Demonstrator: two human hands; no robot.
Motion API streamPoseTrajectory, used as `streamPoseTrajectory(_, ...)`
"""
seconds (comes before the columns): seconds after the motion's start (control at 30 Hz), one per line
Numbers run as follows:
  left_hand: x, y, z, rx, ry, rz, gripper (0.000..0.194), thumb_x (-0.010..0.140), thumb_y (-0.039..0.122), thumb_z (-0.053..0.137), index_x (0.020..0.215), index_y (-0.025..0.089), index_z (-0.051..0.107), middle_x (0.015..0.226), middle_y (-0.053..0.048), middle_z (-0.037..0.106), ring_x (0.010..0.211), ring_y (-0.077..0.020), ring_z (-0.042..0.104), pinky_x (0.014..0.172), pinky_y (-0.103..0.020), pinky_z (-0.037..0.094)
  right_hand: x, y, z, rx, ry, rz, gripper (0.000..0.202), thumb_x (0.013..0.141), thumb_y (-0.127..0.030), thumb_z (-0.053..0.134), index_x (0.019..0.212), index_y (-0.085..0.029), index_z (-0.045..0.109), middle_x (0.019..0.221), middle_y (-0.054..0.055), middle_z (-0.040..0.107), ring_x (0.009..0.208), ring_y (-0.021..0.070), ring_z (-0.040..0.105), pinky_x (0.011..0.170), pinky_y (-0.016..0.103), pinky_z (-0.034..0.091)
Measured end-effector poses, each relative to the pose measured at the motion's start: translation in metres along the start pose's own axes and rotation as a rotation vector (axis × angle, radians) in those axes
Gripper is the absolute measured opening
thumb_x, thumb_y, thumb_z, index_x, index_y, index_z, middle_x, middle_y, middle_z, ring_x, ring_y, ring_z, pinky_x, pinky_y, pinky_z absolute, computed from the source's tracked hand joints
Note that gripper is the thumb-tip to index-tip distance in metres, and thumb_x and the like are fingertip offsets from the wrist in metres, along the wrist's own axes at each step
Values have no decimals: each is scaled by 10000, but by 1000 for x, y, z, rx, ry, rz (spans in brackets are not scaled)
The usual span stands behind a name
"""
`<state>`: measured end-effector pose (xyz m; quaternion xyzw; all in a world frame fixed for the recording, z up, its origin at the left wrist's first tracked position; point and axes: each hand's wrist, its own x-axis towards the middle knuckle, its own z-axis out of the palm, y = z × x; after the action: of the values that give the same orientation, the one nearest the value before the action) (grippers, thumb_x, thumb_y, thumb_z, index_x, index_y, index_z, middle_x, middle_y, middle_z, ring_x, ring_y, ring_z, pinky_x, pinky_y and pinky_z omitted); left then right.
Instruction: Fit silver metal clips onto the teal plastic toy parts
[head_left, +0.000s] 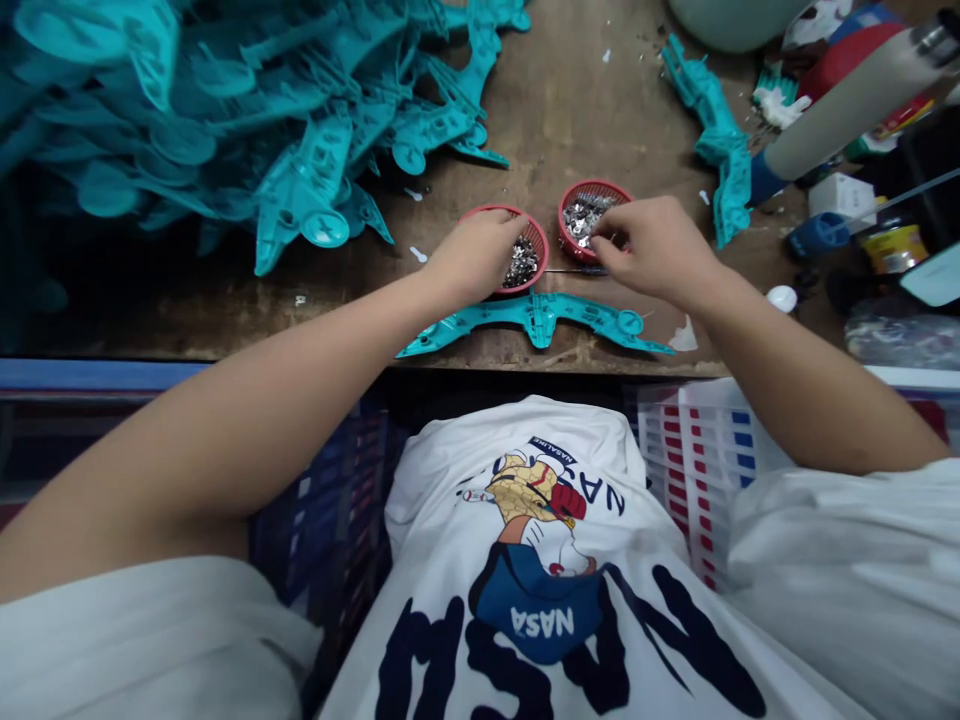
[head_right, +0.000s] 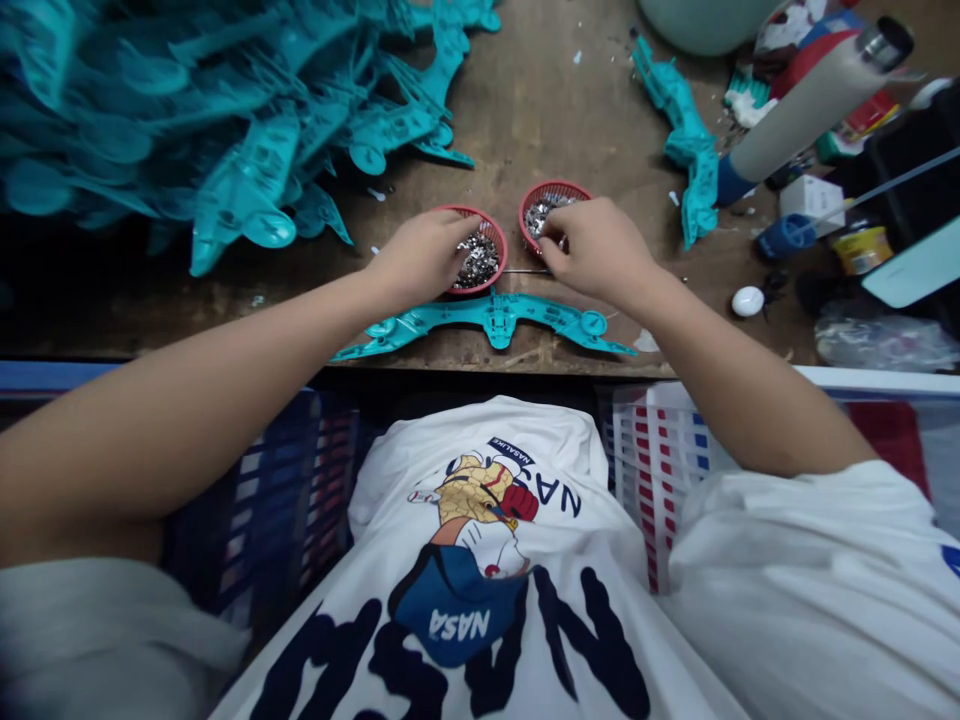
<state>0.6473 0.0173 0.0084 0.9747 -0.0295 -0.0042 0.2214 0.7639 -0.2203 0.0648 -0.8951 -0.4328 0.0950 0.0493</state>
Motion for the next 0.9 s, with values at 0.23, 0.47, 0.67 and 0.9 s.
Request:
streamPoseTrajectory(0.23, -9, 38, 17, -966, 188, -22, 140, 1030, 210, 757, 1103, 127, 843, 967, -72, 808, 990, -235, 816, 982, -366, 684, -15, -40, -4, -4, -9, -36, 541, 1152, -518, 453, 1467, -280, 822, 1340, 145, 811, 1292, 431, 724, 1119, 544, 563)
streamPoseTrajectory(0.47, -10, 32, 4, -1167, 67, -170, 131, 1093, 226, 791, 1043, 111, 751, 875, -71, 769, 860, -186, 804, 903, -330, 698, -17, -36, 3, 133, 16, -69, 583, 1187, -559, 441, 1691, -355, 653, 1492, 106, 758, 1431, 390, 674, 1105, 516, 589)
streamPoseTrajectory(0.67, -12, 41, -2, -1120, 77, -204, 153, 1137, 256, 754, 1020, 157, 761, 938, -67, 797, 950, -210, 800, 906, -339, 675, -16, -36, -1, 164, 39, -73, 543, 1208, -592, 400, 1542, -388, 777, 1460, 75, 771, 1486, 360, 649, 1140, 517, 595)
streamPoseTrajectory(0.9, -19, 60, -15, -1105, 126, -246, 230, 1135, 98, 633, 991, 209, 774, 1028, -35, 833, 1045, -214, 793, 959, -360, 666, -17, -36, -7, 138, 152, -74, 463, 1184, -615, 473, 1334, -363, 831, 1401, 71, 794, 1405, 346, 691, 1204, 509, 561)
